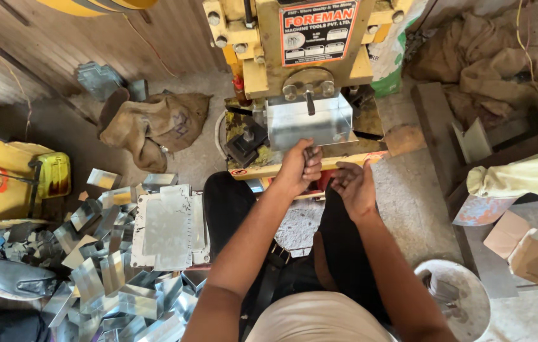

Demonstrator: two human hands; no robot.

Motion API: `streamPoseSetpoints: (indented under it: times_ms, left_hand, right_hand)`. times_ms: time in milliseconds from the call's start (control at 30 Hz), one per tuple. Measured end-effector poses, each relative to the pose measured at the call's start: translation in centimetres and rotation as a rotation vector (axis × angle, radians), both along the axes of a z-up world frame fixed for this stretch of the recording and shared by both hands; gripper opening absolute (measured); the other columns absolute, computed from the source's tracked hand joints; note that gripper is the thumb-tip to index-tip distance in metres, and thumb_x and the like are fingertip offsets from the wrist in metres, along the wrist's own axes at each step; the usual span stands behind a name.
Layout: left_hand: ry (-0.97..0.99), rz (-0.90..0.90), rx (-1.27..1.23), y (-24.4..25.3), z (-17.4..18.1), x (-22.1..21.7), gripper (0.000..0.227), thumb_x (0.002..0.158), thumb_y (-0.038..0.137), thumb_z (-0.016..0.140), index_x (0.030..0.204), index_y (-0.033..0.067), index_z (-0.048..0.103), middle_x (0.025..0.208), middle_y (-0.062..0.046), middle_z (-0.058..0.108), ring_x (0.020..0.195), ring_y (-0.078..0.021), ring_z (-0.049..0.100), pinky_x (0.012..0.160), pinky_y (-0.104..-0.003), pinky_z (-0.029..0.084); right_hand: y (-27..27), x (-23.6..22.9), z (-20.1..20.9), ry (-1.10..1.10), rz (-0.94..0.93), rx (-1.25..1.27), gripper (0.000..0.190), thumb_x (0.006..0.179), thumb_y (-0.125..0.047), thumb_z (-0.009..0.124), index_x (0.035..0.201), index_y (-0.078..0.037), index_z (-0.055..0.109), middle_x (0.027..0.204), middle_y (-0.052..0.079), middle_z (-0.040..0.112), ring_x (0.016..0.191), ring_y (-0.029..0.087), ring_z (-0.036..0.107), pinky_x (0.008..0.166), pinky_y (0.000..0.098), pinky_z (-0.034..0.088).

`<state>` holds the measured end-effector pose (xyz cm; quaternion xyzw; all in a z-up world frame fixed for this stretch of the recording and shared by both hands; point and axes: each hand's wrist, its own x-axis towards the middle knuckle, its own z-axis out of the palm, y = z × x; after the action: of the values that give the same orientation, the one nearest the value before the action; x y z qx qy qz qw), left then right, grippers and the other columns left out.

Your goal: The person sits on the floor in a workshop and repeatedly places rectangular metal sheets into a yellow hydraulic press machine. They operate the machine to process each sheet and then remove the finished piece, placing it into a growing pile on the floor. A second person is visible in the background sorting metal pieces.

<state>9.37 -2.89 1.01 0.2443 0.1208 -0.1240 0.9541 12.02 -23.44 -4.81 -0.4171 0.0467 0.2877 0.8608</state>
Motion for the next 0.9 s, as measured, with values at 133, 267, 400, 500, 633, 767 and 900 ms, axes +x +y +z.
streamPoseSetpoints:
  times_ms: [133,267,400,500,633,767,900]
  left_hand:
    - [0.042,-0.085,0.191,1.0,1.1,-5.0,0.031,0.101,0.029,0.052,0.077,0.0103,0.054,0.056,0.002,0.048,0.041,-0.0102,0.040,0.038,-0.025,0.030]
    - [0.006,0.046,0.319,3.0,1.1,-8.0,0.031,0.103,0.034,0.053,0.090,0.0066,0.055,0.067,-0.001,0.050,0.051,-0.0124,0.046,0.045,-0.026,0.036]
    - [0.180,0.337,0.145,4.0,4.2,-9.4,0.057,0.101,0.050,0.045,0.120,-0.0025,0.050,0.098,-0.013,0.059,0.073,-0.0197,0.063,0.065,-0.031,0.052]
    - [-0.144,0.345,0.195,3.3,5.0,-10.7,0.085,0.102,0.058,0.042,0.143,-0.0160,0.044,0.121,-0.024,0.060,0.090,-0.0232,0.071,0.081,-0.032,0.061]
    - [-0.078,0.414,0.952,2.3,2.1,-8.4,0.078,0.092,0.015,0.071,0.155,0.0007,0.027,0.124,-0.016,0.065,0.084,-0.0153,0.067,0.072,-0.029,0.056]
    - [-0.015,0.576,1.194,4.2,0.0,-5.1,0.057,0.096,0.010,0.070,0.149,-0.0020,0.053,0.102,-0.011,0.076,0.073,-0.0098,0.060,0.065,-0.026,0.051]
    - [0.011,0.629,1.238,4.7,-0.2,-4.6,0.051,0.091,0.009,0.075,0.138,-0.0012,0.061,0.097,-0.008,0.078,0.068,-0.0082,0.060,0.063,-0.026,0.052]
  right_hand:
    - [-0.4,1.2,3.4,0.078,0.025,0.084,0.066,0.100,-0.061,0.040,0.135,-0.008,0.059,0.117,0.009,0.072,0.111,0.027,0.063,0.098,0.0449,0.051]
    - [1.2,2.5,6.2,-0.068,0.063,0.121,0.065,0.098,-0.047,0.053,0.149,-0.009,0.047,0.138,0.012,0.063,0.125,0.030,0.065,0.107,0.0479,0.052]
    - [1.8,3.0,7.6,-0.254,0.081,0.129,0.075,0.099,-0.039,0.065,0.161,-0.009,0.035,0.146,0.017,0.058,0.114,0.031,0.067,0.095,0.0475,0.056]
    - [2.5,1.1,8.3,-0.322,0.065,0.079,0.080,0.097,-0.034,0.068,0.164,-0.017,0.025,0.139,0.020,0.062,0.093,0.031,0.071,0.076,0.0443,0.060]
    - [3.8,1.0,8.1,-0.381,0.117,-0.045,0.094,0.092,-0.002,0.069,0.167,-0.023,0.016,0.125,0.023,0.062,0.106,0.031,0.073,0.092,0.0429,0.066]
    - [4.9,3.9,7.0,-0.361,0.056,-0.196,0.091,0.092,0.006,0.066,0.165,-0.020,0.019,0.116,0.018,0.063,0.099,0.032,0.074,0.085,0.0412,0.067]
    - [5.1,5.7,6.3,-0.448,0.005,-0.334,0.087,0.090,0.004,0.071,0.161,-0.011,0.024,0.109,0.017,0.072,0.090,0.026,0.074,0.076,0.0370,0.065]
